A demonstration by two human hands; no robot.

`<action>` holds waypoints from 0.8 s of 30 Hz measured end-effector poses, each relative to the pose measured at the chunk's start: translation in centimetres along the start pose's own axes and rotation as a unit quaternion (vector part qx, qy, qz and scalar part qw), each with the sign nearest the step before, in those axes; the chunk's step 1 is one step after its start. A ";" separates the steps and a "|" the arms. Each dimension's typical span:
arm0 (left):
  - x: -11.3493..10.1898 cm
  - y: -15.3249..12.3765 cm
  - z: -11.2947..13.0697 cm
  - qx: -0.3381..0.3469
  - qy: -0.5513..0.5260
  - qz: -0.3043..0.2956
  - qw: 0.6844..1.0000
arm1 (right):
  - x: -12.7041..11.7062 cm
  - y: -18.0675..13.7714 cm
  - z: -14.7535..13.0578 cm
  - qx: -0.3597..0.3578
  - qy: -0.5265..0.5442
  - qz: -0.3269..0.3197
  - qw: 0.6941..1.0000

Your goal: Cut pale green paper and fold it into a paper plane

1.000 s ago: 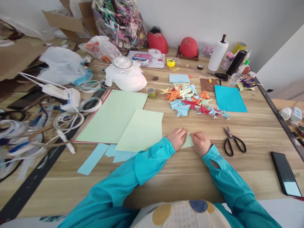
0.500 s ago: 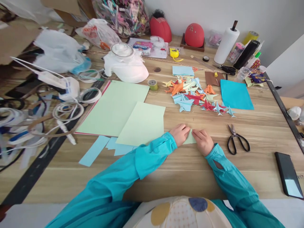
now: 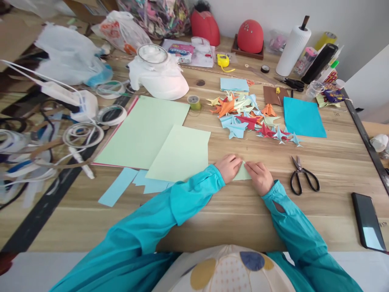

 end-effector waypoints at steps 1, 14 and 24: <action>0.0 0.0 0.0 -0.001 -0.001 -0.003 1.000 | 0.0 0.0 0.0 0.003 0.001 0.000 1.000; 0.2 -0.1 -0.1 -0.026 -0.024 -0.013 0.999 | 0.0 0.0 0.1 0.041 0.033 -0.014 0.999; 0.3 0.0 -0.1 -0.038 -0.027 -0.023 0.999 | -0.2 0.0 -0.5 0.014 -0.011 -0.003 1.000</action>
Point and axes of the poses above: each hand's wrist, its own y-axis towards the middle knuckle, its own x-axis out of the palm, z = x × y, the point moved 3 cm from there along y, towards the middle knuckle, and after that the axes turned 1 degree about x, right-handed, at the moved point
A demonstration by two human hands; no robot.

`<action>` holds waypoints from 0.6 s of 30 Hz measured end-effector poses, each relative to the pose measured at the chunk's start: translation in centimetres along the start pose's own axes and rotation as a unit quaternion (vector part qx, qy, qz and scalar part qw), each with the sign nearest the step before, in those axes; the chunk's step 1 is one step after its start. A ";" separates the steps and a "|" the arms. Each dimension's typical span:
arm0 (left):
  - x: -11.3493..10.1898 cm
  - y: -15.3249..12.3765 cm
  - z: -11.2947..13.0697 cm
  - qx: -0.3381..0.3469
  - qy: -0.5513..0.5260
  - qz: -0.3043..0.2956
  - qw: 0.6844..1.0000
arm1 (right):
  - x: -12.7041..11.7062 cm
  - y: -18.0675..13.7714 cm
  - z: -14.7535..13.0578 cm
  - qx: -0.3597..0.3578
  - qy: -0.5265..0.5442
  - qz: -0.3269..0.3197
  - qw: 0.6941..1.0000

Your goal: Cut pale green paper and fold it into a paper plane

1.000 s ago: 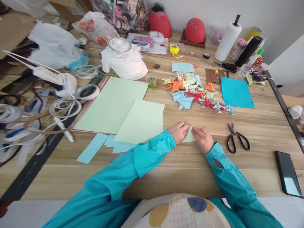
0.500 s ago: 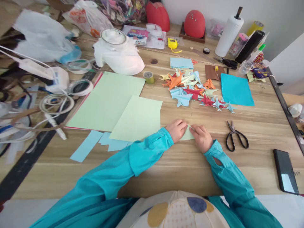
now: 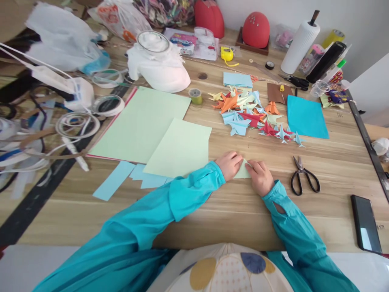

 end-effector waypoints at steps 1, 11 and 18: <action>0.0 0.0 0.0 0.004 0.000 0.003 1.000 | 0.0 0.0 0.0 0.000 0.001 -0.002 1.000; -0.4 0.0 0.0 -0.001 -0.019 0.003 1.000 | 0.3 -0.2 0.1 0.016 -0.005 -0.017 1.000; -0.2 0.0 0.0 -0.017 -0.030 0.001 0.999 | 0.2 -0.1 0.1 0.010 -0.012 -0.012 1.000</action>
Point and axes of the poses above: each hand's wrist, its own y-axis towards the middle knuckle, its own x-axis out of the palm, z = x × y, the point moved 3 cm from there along y, towards the middle knuckle, and after that the axes turned 1 degree about x, right-handed, at the moved point
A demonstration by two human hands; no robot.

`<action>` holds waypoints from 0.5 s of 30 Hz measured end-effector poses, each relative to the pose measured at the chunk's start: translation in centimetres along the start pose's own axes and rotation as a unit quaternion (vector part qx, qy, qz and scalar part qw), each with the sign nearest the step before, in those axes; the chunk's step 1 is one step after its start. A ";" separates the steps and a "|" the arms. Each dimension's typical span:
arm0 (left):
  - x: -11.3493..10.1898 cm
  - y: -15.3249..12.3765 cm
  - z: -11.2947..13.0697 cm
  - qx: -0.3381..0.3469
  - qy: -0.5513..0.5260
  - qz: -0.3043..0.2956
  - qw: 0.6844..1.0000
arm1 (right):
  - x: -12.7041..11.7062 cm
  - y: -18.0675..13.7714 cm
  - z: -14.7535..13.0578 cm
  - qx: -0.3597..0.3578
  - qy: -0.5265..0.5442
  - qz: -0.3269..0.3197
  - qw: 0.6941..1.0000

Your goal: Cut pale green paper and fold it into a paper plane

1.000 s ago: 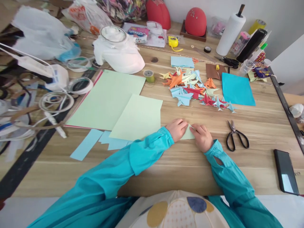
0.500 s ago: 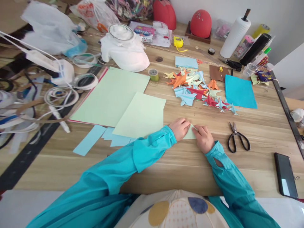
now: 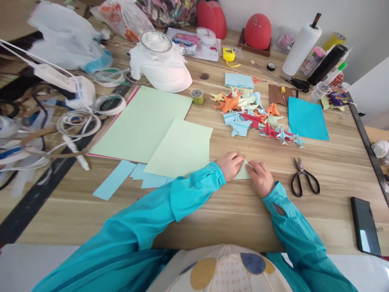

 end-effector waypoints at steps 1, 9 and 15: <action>0.0 0.0 0.0 0.004 0.000 0.000 1.000 | 0.0 0.0 0.0 -0.001 -0.002 -0.002 1.000; 0.1 0.1 0.0 -0.012 0.000 -0.005 1.000 | -0.1 0.1 -0.2 -0.001 -0.014 -0.010 1.000; 0.0 0.1 0.0 -0.013 -0.004 0.002 1.000 | 0.0 0.1 -0.2 0.001 -0.017 -0.015 1.000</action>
Point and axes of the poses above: each hand's wrist, its own y-axis towards the middle knuckle, its own x-axis out of the palm, z = x × y, the point moved 3 cm from there along y, towards the middle knuckle, and after that the axes turned 1 degree about x, right-handed, at the moved point
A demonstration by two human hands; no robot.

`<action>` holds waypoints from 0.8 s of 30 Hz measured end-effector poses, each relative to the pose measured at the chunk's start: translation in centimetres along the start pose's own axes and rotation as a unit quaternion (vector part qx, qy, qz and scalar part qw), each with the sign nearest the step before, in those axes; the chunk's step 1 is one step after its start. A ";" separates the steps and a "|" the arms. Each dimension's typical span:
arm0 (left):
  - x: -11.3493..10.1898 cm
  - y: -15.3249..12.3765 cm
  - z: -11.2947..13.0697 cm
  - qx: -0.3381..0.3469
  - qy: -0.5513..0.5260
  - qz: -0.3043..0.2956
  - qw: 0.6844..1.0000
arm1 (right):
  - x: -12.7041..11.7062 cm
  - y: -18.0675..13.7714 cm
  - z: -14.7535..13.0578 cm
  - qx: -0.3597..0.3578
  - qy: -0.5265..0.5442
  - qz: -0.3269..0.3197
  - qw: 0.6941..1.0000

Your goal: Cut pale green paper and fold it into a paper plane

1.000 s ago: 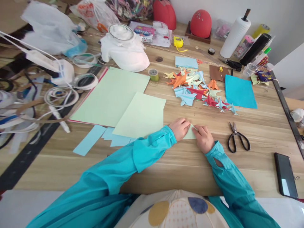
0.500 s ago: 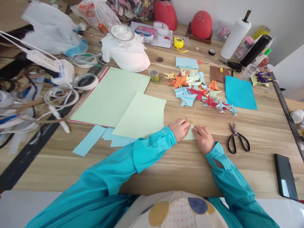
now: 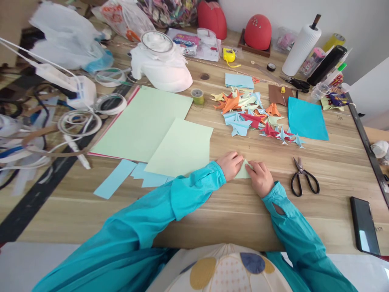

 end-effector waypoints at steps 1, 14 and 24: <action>0.0 0.0 0.0 0.009 0.003 0.003 1.000 | 0.0 0.0 0.0 0.003 0.002 -0.005 1.000; 0.5 -0.4 -0.3 0.060 0.042 0.041 0.996 | 0.0 0.1 -0.1 0.002 0.000 -0.006 1.000; 0.7 -0.3 -0.5 0.081 0.032 0.020 0.996 | -0.1 0.1 -0.1 0.006 -0.006 -0.003 1.000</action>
Point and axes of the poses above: each hand's wrist, its own y-axis towards the middle knuckle, its own x-axis out of the palm, z = x × y, the point moved 3 cm from there along y, towards the middle knuckle, and after that the axes turned 1 degree about x, right-handed, at the moved point
